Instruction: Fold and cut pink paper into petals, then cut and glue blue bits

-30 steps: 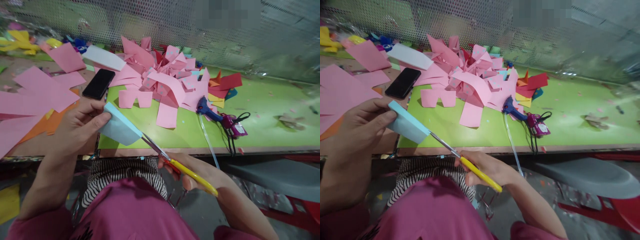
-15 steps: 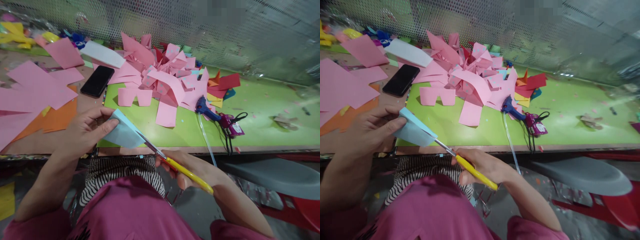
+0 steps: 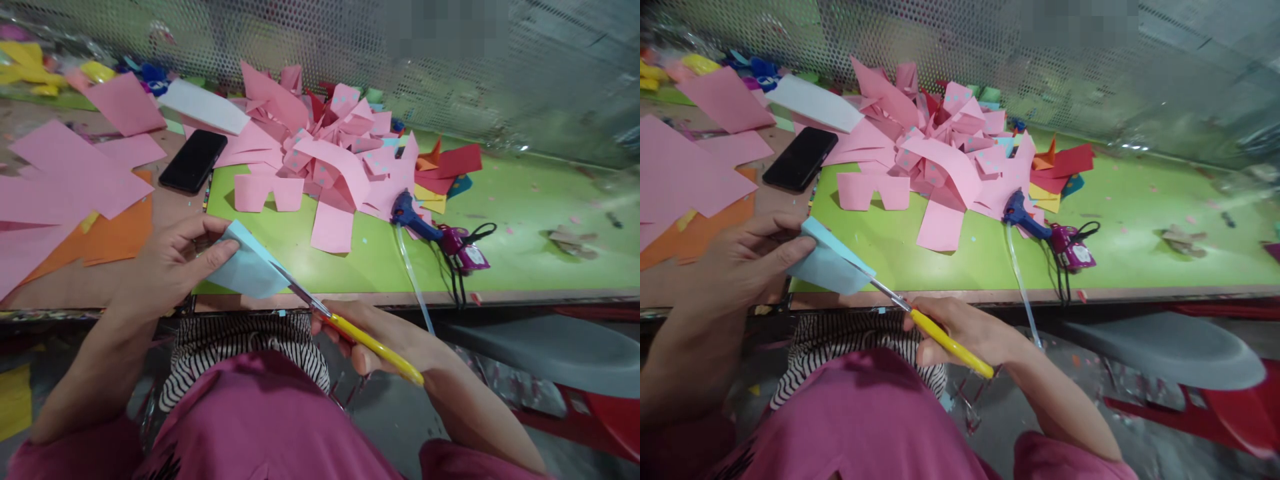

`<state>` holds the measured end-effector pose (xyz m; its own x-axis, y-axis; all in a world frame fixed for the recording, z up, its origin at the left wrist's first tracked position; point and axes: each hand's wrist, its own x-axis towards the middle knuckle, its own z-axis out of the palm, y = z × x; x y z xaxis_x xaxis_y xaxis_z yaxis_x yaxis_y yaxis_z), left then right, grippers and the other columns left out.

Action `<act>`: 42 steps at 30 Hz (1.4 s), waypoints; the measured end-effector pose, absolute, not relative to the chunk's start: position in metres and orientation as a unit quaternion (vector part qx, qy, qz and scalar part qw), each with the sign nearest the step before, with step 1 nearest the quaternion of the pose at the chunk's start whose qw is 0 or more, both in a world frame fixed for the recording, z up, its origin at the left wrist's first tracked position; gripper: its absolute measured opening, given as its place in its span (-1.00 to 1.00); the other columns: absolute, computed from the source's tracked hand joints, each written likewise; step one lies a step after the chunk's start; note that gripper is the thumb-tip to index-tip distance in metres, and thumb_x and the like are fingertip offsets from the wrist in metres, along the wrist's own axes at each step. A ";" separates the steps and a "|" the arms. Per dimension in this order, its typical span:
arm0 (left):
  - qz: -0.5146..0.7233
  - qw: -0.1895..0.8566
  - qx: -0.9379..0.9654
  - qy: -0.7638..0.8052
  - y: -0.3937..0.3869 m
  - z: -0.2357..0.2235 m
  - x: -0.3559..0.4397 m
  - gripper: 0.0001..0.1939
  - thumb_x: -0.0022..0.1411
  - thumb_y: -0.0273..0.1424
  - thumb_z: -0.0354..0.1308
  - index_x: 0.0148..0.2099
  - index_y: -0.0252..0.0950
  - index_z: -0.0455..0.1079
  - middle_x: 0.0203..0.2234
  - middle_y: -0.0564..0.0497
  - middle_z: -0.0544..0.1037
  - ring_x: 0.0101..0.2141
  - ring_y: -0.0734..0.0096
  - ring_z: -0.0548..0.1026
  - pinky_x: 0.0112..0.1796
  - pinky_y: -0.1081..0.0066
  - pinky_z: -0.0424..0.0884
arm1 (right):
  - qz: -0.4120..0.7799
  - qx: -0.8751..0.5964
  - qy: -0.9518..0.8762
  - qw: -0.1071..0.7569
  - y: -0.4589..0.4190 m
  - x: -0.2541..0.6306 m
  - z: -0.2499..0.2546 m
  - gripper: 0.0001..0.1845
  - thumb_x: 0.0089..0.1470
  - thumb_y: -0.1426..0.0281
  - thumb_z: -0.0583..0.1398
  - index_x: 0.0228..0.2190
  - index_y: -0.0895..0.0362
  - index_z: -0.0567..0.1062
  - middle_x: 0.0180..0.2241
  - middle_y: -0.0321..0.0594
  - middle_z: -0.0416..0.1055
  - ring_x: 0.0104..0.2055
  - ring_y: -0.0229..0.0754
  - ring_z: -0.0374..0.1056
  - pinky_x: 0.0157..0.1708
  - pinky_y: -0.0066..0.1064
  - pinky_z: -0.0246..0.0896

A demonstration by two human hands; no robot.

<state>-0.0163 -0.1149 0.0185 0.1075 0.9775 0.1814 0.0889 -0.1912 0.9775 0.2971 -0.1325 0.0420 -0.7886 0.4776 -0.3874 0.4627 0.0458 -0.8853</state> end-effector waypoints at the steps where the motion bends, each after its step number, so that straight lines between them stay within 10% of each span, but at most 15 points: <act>1: 0.494 0.447 0.594 0.450 -0.115 0.018 -0.016 -0.92 0.28 -0.39 0.30 -0.16 -0.18 0.59 -0.35 0.15 0.62 -0.36 0.58 0.48 -0.36 0.60 0.38 | 0.611 -0.321 -0.724 0.011 -0.132 0.297 0.042 -0.44 0.16 -0.09 0.22 -0.12 0.16 0.45 -0.32 -0.28 0.34 -0.41 -0.33 0.18 -0.46 -0.49 0.18; 42: 0.473 0.475 0.575 0.469 -0.120 0.020 -0.016 -0.88 0.26 -0.32 0.31 -0.16 -0.20 0.58 -0.36 0.10 0.63 -0.36 0.50 0.50 -0.35 0.54 0.42 | 0.627 -0.421 -0.655 0.002 -0.139 0.290 0.047 -0.49 0.03 -0.06 0.31 -0.40 0.16 0.42 -0.54 -0.40 0.27 -0.54 -0.39 0.09 -0.59 -0.54 -0.04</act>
<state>-0.0163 -0.1198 0.0200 0.1122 0.9888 0.0987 0.0887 -0.1089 0.9901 0.2900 -0.1394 0.0474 -0.6455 0.5547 -0.5251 0.5487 -0.1414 -0.8239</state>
